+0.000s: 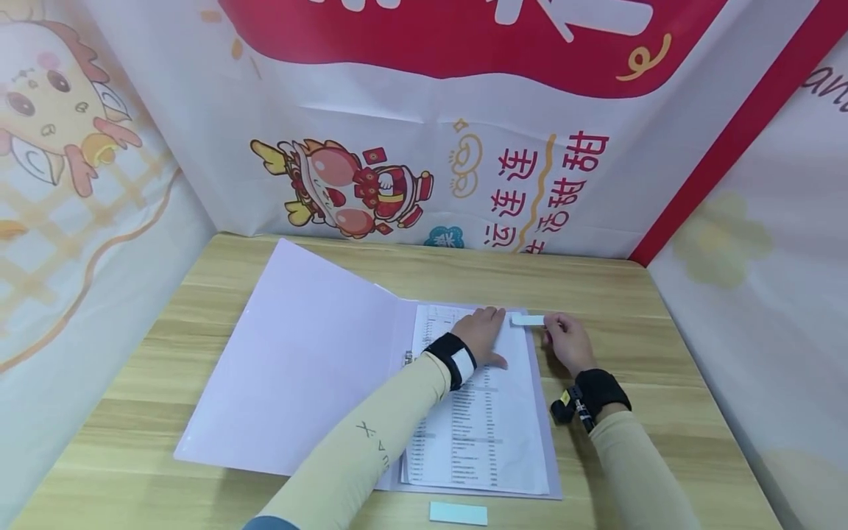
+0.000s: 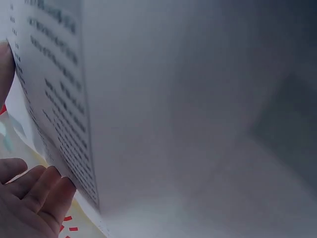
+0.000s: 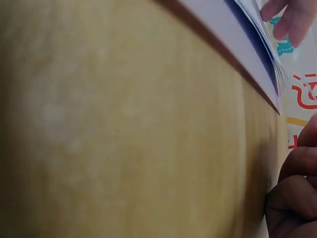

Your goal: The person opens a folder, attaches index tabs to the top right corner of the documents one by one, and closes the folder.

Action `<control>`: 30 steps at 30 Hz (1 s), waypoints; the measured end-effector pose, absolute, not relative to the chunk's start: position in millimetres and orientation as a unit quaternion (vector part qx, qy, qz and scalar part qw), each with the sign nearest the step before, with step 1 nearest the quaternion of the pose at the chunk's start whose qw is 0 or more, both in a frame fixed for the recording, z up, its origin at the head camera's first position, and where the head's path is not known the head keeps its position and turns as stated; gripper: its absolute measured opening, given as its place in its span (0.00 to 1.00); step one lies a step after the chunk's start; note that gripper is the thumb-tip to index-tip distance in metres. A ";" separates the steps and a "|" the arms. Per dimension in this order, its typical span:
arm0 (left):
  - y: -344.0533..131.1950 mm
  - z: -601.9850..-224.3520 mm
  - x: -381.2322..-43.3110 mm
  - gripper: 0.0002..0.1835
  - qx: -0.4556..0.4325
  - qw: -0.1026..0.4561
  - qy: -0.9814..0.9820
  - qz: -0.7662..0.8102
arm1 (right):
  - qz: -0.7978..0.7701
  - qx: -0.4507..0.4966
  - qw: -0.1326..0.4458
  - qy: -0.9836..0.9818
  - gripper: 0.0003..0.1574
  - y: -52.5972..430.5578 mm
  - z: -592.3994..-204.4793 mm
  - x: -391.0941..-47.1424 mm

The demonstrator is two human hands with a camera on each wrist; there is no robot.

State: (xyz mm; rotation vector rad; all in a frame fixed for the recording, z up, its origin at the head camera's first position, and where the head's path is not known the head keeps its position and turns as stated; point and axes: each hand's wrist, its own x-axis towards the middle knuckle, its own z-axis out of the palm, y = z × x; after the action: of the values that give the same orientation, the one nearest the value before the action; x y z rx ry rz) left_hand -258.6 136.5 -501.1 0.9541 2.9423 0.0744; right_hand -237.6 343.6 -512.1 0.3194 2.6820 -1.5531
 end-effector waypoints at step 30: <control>151.2 -497.7 -251.9 0.50 0.325 0.067 0.941 -0.060 | -0.429 0.119 0.027 0.895 0.25 345.1 -511.8 -239.5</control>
State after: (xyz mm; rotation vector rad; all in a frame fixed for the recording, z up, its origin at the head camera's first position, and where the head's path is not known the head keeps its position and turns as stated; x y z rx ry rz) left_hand -251.9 151.2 -497.7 0.9792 2.8380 -0.1805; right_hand -239.5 345.1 -511.8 0.3683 2.7654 -1.3242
